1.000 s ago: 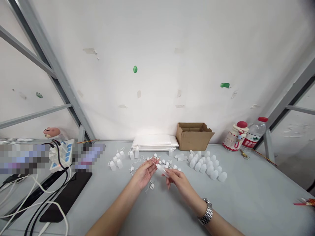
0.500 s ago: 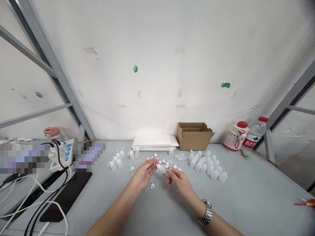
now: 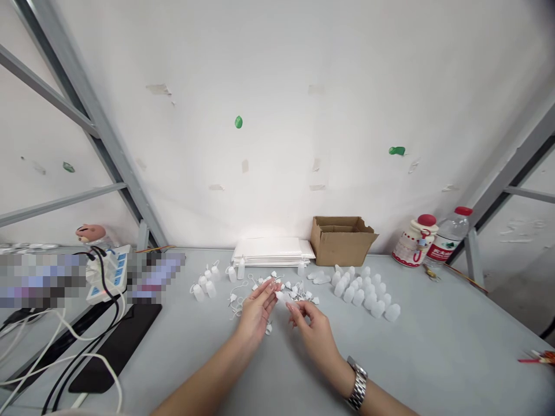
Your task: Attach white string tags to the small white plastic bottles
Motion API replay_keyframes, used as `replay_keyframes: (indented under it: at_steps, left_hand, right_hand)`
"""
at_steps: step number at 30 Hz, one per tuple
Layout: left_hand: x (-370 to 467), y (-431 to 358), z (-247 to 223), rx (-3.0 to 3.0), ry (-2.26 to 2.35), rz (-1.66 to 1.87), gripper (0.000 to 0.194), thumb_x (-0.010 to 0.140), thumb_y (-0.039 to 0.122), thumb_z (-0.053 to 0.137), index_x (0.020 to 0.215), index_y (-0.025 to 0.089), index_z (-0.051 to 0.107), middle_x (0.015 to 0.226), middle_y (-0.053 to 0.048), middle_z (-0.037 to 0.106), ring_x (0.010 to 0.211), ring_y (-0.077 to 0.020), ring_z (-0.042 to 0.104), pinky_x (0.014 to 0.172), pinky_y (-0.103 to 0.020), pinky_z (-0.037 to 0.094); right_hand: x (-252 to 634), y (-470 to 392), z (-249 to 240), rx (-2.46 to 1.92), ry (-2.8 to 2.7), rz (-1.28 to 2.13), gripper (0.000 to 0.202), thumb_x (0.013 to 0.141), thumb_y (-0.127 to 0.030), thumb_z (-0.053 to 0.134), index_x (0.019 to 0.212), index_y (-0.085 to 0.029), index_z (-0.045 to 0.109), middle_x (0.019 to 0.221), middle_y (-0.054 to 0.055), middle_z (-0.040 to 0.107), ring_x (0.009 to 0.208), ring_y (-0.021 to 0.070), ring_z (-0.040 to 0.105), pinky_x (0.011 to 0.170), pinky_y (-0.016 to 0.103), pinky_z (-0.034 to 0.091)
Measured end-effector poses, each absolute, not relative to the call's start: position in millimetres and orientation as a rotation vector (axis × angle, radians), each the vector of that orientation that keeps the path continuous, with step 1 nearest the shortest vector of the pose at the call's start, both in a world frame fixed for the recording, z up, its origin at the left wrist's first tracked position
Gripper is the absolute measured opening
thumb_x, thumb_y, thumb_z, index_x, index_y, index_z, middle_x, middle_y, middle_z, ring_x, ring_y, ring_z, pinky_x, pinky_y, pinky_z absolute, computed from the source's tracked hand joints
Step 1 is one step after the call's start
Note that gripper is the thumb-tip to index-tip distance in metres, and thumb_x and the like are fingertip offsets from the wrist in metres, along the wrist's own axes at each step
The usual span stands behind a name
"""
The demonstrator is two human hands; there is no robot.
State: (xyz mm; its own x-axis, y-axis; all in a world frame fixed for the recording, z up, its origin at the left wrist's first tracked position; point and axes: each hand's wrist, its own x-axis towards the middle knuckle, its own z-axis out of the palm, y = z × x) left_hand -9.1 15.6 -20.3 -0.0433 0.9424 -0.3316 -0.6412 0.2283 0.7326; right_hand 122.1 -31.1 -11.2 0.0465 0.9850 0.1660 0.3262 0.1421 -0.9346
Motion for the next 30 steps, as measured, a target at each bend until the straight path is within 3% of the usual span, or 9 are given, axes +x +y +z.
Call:
replay_keyframes:
  at_steps: [7, 14, 19, 30]
  left_hand:
    - [-7, 14, -21, 0.459, 0.917, 1.333, 0.013, 0.072, 0.014, 0.067, 0.085, 0.015, 0.069, 0.09, -0.008, 0.073, 0.092, -0.0175, 0.065, 0.092, -0.028, 0.045]
    - [-10, 14, -9, 0.622, 0.819, 1.358, 0.023, 0.066, 0.022, 0.073, 0.086, 0.013, 0.068, 0.087, -0.01, 0.073, 0.091, -0.0208, 0.066, 0.092, -0.033, 0.046]
    - [-13, 15, 1, 0.609, 0.799, 1.342, 0.025, 0.075, 0.034, 0.064, 0.089, 0.013, 0.068, 0.1, -0.013, 0.07, 0.097, -0.0212, 0.064, 0.095, -0.034, 0.044]
    - [-13, 13, 2, 0.764, 0.875, 1.325, 0.025, 0.062, 0.033, 0.074, 0.076, 0.013, 0.071, 0.096, -0.012, 0.072, 0.101, -0.0231, 0.061, 0.098, -0.033, 0.037]
  right_hand:
    - [123, -32, -13, -1.349, -1.454, 0.874, 0.034, 0.083, -0.049, 0.048, 0.066, -0.02, 0.055, 0.064, 0.002, 0.059, 0.064, 0.0186, 0.054, 0.063, 0.028, 0.039]
    - [132, -20, -14, -1.255, -1.531, 0.946, 0.029, 0.08, -0.047, 0.054, 0.083, -0.019, 0.062, 0.073, 0.003, 0.063, 0.069, 0.0195, 0.055, 0.068, 0.03, 0.041]
    - [135, -16, -15, -1.17, -1.431, 1.144, 0.037, 0.08, -0.052, 0.051, 0.081, -0.017, 0.061, 0.072, 0.004, 0.064, 0.065, 0.0181, 0.058, 0.068, 0.031, 0.045]
    - [134, -15, -13, -1.108, -1.388, 1.242, 0.04, 0.077, -0.057, 0.052, 0.076, -0.017, 0.06, 0.065, 0.001, 0.061, 0.059, 0.0164, 0.056, 0.063, 0.03, 0.045]
